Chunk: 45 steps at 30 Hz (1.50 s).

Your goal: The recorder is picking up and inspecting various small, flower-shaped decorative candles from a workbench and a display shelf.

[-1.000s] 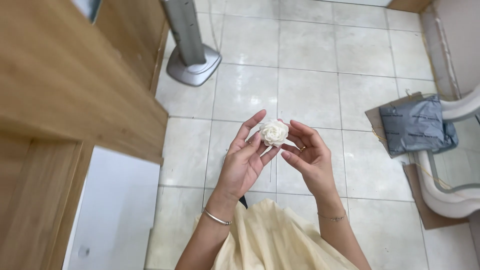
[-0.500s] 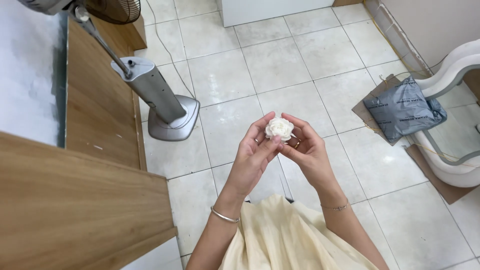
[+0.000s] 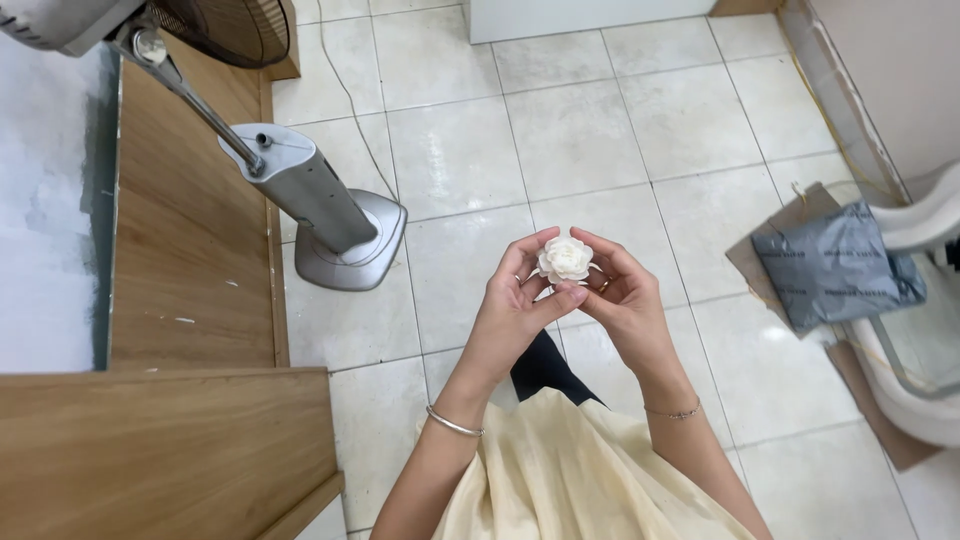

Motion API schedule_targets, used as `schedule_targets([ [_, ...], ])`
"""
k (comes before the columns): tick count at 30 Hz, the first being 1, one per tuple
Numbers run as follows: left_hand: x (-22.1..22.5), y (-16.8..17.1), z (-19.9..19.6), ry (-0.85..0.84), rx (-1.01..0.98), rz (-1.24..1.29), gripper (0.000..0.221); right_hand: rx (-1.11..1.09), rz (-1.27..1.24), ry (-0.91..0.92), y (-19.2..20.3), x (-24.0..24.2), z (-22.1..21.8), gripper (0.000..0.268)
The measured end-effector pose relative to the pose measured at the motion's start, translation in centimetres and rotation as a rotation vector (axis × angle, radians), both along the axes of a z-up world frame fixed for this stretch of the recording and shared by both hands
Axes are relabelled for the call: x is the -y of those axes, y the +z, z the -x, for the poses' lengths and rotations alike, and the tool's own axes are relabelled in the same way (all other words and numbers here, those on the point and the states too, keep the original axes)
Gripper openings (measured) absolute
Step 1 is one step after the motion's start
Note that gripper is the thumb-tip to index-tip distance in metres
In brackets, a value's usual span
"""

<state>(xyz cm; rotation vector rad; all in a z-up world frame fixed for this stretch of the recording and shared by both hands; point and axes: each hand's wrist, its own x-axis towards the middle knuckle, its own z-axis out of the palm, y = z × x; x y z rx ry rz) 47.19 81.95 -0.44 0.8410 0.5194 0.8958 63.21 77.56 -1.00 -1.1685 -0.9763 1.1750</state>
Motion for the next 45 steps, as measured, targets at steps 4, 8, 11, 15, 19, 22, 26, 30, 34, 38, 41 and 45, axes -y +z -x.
schedule_targets([
  [4, -7.4, -1.0, -3.9, 0.055, -0.015, -0.001, 0.069, 0.007, -0.014, 0.052, -0.4, -8.0, -3.8, 0.060],
  [8, -15.8, -0.9, -8.7, 0.124, -0.015, -0.021, 0.067, 0.026, 0.001, 0.129, 0.1, -17.1, -9.1, 0.061],
  [11, -21.2, -0.3, -12.0, 0.155, -0.009, -0.032, 0.065, 0.061, 0.006, 0.170, 0.4, -22.9, -13.0, 0.061],
  [15, -27.5, 0.3, -14.8, 0.239, -0.003, -0.052, 0.065, 0.098, -0.005, 0.198, 1.3, -30.3, -15.5, 0.057],
  [19, -33.3, -0.2, -16.7, 0.267, -0.036, -0.046, 0.065, 0.060, 0.004, 0.229, 0.6, -36.1, -17.4, 0.059],
  [22, -37.9, -1.0, -17.6, 0.270, -0.091, -0.054, 0.068, 0.071, 0.035, 0.218, 0.2, -40.6, -18.1, 0.058],
  [26, -45.2, -1.8, -18.4, 0.282, -0.065, -0.048, 0.069, 0.081, 0.023, 0.218, -0.5, -48.1, -18.9, 0.057],
  [30, -54.3, -3.5, -18.3, 0.337, -0.051, -0.075, 0.068, 0.064, 0.006, 0.276, -2.4, -57.9, -19.3, 0.057],
  [34, -64.8, -2.3, -16.9, 0.387, -0.085, -0.086, 0.068, 0.098, 0.017, 0.311, -0.4, -69.2, -17.7, 0.055],
  [38, -74.2, -1.0, -16.0, 0.383, -0.055, -0.147, 0.068, 0.124, -0.048, 0.340, 0.8, -78.6, -17.2, 0.057],
  [41, -79.5, -0.9, -16.0, 0.387, -0.077, -0.131, 0.069, 0.115, -0.041, 0.354, 0.6, -84.2, -17.4, 0.056],
  [45, -86.3, -1.5, -16.7, 0.399, -0.131, -0.085, 0.068, 0.108, 0.006, 0.375, 0.0, -91.2, -18.0, 0.056],
])
